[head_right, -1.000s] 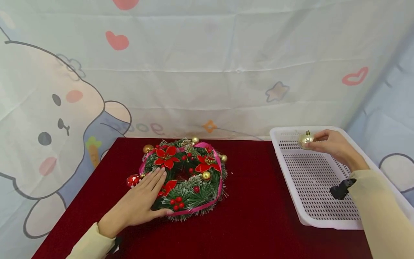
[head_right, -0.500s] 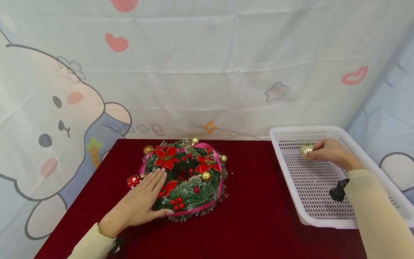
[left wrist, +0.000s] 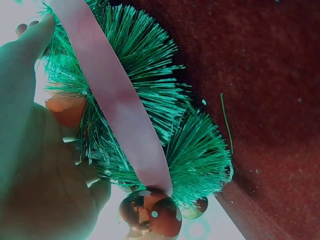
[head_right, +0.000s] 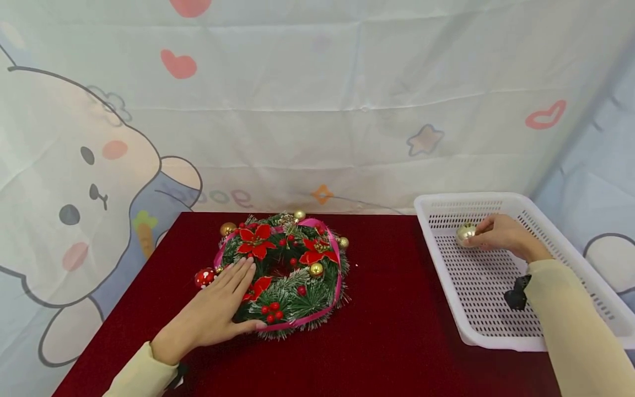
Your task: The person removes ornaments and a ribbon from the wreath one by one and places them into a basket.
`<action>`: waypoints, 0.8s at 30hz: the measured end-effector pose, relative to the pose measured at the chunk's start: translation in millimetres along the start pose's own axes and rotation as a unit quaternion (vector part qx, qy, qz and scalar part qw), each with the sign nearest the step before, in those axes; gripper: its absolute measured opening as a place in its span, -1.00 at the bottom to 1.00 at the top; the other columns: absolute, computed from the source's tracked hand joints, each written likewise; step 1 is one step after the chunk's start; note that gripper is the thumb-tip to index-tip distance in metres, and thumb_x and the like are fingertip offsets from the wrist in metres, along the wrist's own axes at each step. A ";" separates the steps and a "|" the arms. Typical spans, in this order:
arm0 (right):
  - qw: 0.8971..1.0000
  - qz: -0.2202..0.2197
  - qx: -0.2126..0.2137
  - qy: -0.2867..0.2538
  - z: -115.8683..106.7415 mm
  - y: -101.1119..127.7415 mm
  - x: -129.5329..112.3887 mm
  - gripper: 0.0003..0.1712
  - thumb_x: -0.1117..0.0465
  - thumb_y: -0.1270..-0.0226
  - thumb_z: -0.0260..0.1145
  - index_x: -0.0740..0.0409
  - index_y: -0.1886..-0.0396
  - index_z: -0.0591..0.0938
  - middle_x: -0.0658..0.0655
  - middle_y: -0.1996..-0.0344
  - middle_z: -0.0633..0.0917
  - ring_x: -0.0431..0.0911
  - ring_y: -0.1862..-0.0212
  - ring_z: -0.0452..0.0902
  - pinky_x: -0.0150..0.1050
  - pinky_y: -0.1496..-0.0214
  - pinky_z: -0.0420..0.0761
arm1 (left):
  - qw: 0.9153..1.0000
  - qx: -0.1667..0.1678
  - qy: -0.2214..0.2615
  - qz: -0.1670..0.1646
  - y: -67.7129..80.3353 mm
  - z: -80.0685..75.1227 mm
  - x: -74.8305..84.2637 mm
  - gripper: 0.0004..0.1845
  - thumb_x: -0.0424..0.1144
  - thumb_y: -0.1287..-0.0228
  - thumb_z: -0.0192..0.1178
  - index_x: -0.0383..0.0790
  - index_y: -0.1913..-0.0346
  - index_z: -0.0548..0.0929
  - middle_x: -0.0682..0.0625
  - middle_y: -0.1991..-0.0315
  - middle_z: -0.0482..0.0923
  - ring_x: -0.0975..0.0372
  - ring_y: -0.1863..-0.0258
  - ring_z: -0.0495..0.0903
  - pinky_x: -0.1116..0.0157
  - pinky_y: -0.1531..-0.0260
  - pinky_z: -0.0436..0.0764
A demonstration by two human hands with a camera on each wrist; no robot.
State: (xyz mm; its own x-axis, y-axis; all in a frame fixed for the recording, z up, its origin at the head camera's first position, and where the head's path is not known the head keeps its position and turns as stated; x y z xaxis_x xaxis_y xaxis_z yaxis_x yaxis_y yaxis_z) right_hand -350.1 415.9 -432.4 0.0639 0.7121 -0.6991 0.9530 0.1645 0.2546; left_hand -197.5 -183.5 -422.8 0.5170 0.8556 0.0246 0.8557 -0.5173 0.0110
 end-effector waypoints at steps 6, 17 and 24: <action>1.000 0.001 -0.004 -0.005 1.0 -0.2 2.0 -0.33 0.19 -0.36 0.51 0.56 -0.16 0.36 0.27 0.04 0.65 -0.21 0.17 0.71 -0.30 0.07 0.81 | 1.000 -0.001 -0.006 0.003 0.0 -0.3 0.0 0.17 0.51 -0.38 0.07 -0.32 -0.69 0.05 -0.20 -0.74 -0.10 -0.10 -0.74 -0.05 -0.11 -0.69 0.10; 1.000 0.001 -0.005 0.019 2.6 0.4 6.2 -0.35 0.19 -0.37 0.49 0.55 -0.16 0.39 0.20 0.11 0.68 -0.25 0.21 0.62 -0.35 0.15 0.74 | 1.000 0.003 -0.005 0.004 0.7 -0.3 0.6 0.17 0.51 -0.37 0.08 -0.33 -0.68 0.06 -0.20 -0.74 -0.08 -0.10 -0.74 -0.04 -0.10 -0.69 0.11; 0.998 0.013 -0.015 0.060 0.1 3.0 1.8 -0.19 0.07 -0.36 0.52 0.62 -0.23 0.36 0.43 -0.02 0.65 -0.11 0.11 0.64 -0.30 0.13 0.73 | 1.000 0.002 -0.003 0.004 0.7 -0.6 0.7 0.17 0.50 -0.37 0.09 -0.34 -0.68 0.06 -0.21 -0.74 -0.08 -0.10 -0.74 -0.05 -0.11 -0.69 0.10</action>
State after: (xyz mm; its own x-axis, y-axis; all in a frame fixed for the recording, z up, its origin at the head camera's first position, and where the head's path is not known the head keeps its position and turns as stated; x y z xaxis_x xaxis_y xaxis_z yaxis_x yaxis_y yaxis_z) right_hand -347.2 417.6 -432.9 0.0505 0.7927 -0.6075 0.9420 0.1642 0.2926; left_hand -196.6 -183.2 -422.2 0.5247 0.8511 0.0194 0.8512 -0.5249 0.0068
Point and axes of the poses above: each hand's wrist, its own y-axis away from the middle knuckle, its own z-axis out of the palm, x = y × z, the point moved 5 cm from there along -y, towards the middle knuckle
